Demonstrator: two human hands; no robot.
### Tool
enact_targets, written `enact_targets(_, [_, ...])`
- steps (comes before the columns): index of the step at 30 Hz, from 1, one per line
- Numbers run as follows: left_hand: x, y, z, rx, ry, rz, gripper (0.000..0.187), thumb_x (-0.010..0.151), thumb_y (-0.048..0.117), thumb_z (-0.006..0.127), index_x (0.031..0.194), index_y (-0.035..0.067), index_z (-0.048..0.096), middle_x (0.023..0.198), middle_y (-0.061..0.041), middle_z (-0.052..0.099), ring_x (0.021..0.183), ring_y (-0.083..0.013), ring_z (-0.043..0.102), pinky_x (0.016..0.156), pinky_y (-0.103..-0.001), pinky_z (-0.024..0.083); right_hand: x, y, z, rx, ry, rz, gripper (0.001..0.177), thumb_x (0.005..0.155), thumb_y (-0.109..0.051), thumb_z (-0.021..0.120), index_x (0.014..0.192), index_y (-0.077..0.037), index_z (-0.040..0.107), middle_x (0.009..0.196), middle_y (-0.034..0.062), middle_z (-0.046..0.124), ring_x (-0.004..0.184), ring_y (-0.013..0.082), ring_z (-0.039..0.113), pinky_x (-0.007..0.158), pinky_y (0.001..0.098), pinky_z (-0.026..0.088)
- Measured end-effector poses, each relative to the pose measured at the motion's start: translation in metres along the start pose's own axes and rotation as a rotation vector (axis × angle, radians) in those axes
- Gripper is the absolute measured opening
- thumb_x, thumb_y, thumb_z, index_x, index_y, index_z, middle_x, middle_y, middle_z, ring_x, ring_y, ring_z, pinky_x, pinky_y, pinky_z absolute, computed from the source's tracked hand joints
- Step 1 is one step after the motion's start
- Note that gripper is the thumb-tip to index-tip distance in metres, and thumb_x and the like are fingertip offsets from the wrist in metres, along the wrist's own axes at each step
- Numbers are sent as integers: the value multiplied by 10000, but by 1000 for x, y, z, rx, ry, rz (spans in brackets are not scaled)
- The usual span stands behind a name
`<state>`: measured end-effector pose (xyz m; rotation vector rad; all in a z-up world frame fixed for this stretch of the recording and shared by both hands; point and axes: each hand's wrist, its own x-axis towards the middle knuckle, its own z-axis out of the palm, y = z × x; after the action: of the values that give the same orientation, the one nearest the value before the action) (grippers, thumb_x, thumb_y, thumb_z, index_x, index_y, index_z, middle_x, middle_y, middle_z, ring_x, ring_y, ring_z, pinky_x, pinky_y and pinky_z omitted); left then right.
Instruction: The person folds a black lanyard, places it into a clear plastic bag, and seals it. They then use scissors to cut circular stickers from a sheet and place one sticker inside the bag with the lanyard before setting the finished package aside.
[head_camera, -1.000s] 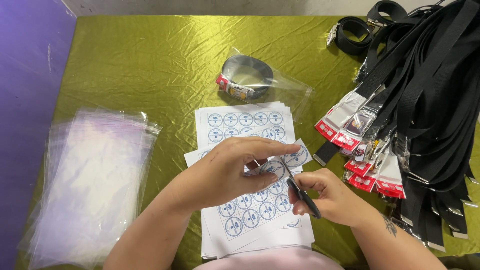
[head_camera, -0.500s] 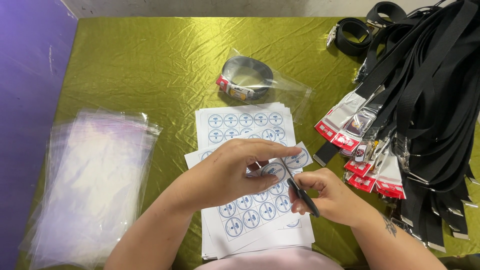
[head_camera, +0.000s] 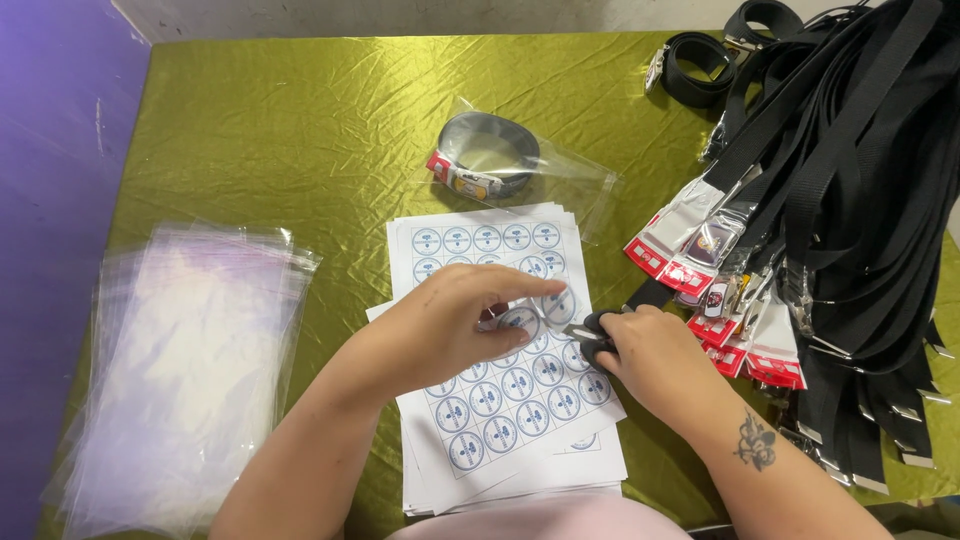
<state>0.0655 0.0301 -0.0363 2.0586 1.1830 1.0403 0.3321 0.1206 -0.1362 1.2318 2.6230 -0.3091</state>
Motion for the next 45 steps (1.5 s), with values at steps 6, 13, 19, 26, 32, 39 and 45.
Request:
enact_targets(6, [10,-7,19,-46,-301,-499,445,839,30,711,1282,69,700,1197,-166,744,1003,-291,752,817,-356,644,-13,-9,-8,-239,133,-43,360,737,-298,849,1045,-123,783,792,79,765,795,207,685,679,289,552])
enact_targets(13, [11,-19,22,-99,-150,-392,385,859,116,768,1226,12,714,1124,-181,768,1032,-300,757,932,-378,602,-18,-11,-5,-124,160,-124,371,858,-248,756,1166,-45,721,887,133,768,863,208,730,723,245,610])
enact_targets(19, [13,-18,20,-159,48,-279,234,897,13,724,1129,5,749,963,-153,796,893,-223,786,815,-301,639,-7,-14,-9,176,332,-165,250,968,-198,636,1176,-80,709,923,120,768,865,227,743,771,288,613])
enact_targets(26, [14,-19,23,-220,34,-244,218,921,-50,650,1118,-5,734,924,-176,790,852,-232,791,773,-315,652,-11,-21,-20,1001,447,-162,273,1035,-169,536,1166,-58,749,847,90,780,769,145,686,770,302,595])
enact_targets(32, [13,-18,27,-229,-61,-326,374,930,-28,637,1292,65,628,996,-216,775,889,-270,796,802,-345,654,-8,-31,-19,1196,421,-164,130,934,-93,717,1031,-30,777,709,89,742,736,128,673,788,303,594])
enact_targets(39, [18,-66,9,-87,228,-429,440,957,178,688,1385,216,592,1315,-64,692,1208,-262,667,990,-423,557,18,25,-27,898,898,-64,101,1027,-26,733,1123,0,715,821,139,715,766,166,661,819,337,556])
enact_targets(45, [0,-155,20,110,629,-474,587,982,100,627,1517,34,395,1540,-291,414,1435,-465,397,1165,-616,361,53,46,-16,596,780,77,138,1010,-32,671,1134,19,702,870,204,741,766,320,723,760,422,567])
